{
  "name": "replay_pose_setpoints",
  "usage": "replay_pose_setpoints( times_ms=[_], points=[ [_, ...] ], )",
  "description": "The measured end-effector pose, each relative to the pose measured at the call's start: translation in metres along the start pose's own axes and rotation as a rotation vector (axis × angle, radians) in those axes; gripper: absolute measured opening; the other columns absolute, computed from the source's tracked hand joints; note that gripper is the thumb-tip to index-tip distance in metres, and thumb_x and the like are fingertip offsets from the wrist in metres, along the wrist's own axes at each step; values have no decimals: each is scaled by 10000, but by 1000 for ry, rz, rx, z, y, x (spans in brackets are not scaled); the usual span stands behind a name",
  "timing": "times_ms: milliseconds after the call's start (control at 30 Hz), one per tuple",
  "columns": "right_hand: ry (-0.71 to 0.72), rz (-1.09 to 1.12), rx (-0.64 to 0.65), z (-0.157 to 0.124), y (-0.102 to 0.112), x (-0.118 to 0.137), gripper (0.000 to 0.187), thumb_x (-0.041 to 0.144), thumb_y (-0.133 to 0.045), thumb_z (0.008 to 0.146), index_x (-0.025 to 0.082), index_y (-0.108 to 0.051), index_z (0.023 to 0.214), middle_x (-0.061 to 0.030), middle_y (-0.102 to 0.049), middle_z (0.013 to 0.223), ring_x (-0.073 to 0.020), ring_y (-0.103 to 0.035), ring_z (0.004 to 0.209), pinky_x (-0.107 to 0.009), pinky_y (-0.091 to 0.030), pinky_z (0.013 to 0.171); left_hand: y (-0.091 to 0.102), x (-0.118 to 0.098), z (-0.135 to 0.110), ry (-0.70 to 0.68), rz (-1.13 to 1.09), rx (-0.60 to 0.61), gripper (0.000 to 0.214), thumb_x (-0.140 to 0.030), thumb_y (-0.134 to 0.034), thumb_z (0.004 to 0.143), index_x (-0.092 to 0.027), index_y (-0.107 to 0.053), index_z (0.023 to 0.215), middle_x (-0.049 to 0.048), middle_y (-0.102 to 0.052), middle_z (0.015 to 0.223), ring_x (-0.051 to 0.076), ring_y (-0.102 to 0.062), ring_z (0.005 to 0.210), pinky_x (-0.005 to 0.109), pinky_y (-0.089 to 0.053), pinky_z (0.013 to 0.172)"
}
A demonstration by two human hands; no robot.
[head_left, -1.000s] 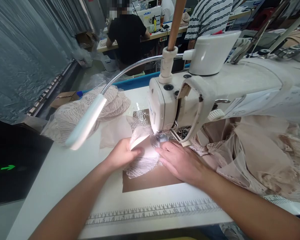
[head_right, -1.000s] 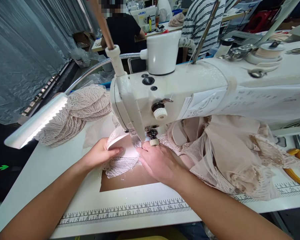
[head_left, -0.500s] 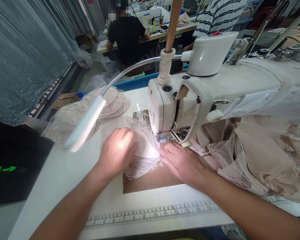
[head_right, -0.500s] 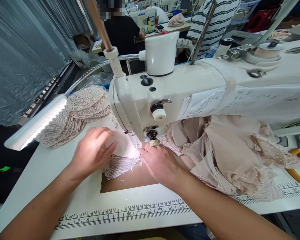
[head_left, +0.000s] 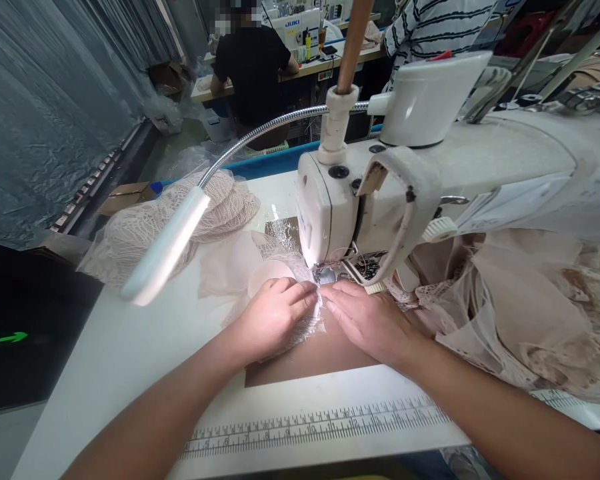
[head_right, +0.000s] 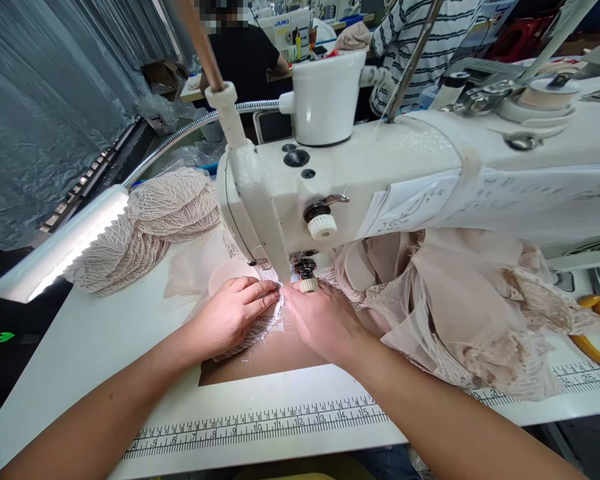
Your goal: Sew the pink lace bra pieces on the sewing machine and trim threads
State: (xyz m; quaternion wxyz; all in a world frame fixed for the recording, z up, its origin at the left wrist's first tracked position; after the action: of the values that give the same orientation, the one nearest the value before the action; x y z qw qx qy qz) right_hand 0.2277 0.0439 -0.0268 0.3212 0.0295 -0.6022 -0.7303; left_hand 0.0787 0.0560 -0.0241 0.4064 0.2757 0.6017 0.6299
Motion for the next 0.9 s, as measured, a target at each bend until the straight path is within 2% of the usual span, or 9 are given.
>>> replay_pose_setpoints(
  times_ms=[133, 367, 633, 767, 900],
  points=[
    [-7, -65, 45, 2, -4, 2, 305, 156, -407, 888, 179, -676, 1031, -62, -653, 848, -138, -568, 670, -236, -403, 588, -1, 0, 2, 14, -2, -19, 411, -160, -441, 901, -121, -504, 1306, 99, -523, 1357, 239, -497, 984, 403, -455, 832],
    [-30, -111, 51, 4, 0, 4, 296, 153, -426, 895, 163, -690, 1028, -51, -652, 809, -123, -533, 584, -237, -388, 529, -3, 6, 6, 28, -4, -2, 432, -155, -455, 887, -102, -493, 1314, 112, -515, 1364, 256, -502, 1043, 415, -447, 855],
    [40, 14, 10, -1, 3, 3, 294, 125, -405, 903, 149, -691, 965, -49, -635, 780, -126, -556, 662, -226, -401, 594, 0, 8, 6, 18, -5, -34, 381, -160, -424, 918, -132, -521, 1285, 107, -542, 1340, 252, -504, 1055, 411, -433, 876],
    [62, -7, 27, -2, -2, 1, 288, 145, -403, 916, 154, -683, 981, -46, -615, 766, -122, -537, 644, -235, -387, 583, 1, 8, 7, 43, -16, -9, 401, -157, -443, 901, -133, -513, 1296, 112, -539, 1340, 247, -502, 1060, 408, -435, 874],
    [42, -76, 51, -2, -4, 2, 317, 117, -391, 902, 160, -672, 1042, -67, -639, 825, -145, -567, 719, -243, -396, 591, -1, 12, 7, 52, -13, -2, 435, -163, -441, 892, -130, -491, 1323, 108, -523, 1359, 254, -498, 1055, 411, -431, 869]
  ],
)
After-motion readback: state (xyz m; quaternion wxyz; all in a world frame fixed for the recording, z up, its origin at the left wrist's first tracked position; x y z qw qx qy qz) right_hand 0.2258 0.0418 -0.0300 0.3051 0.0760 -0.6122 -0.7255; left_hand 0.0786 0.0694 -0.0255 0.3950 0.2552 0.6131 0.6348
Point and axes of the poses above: each hand's wrist, its own z-axis towards the middle knuckle, its own y-axis out of the back of the hand, x = y × z, the point moved 5 cm from there along z, towards the middle knuckle
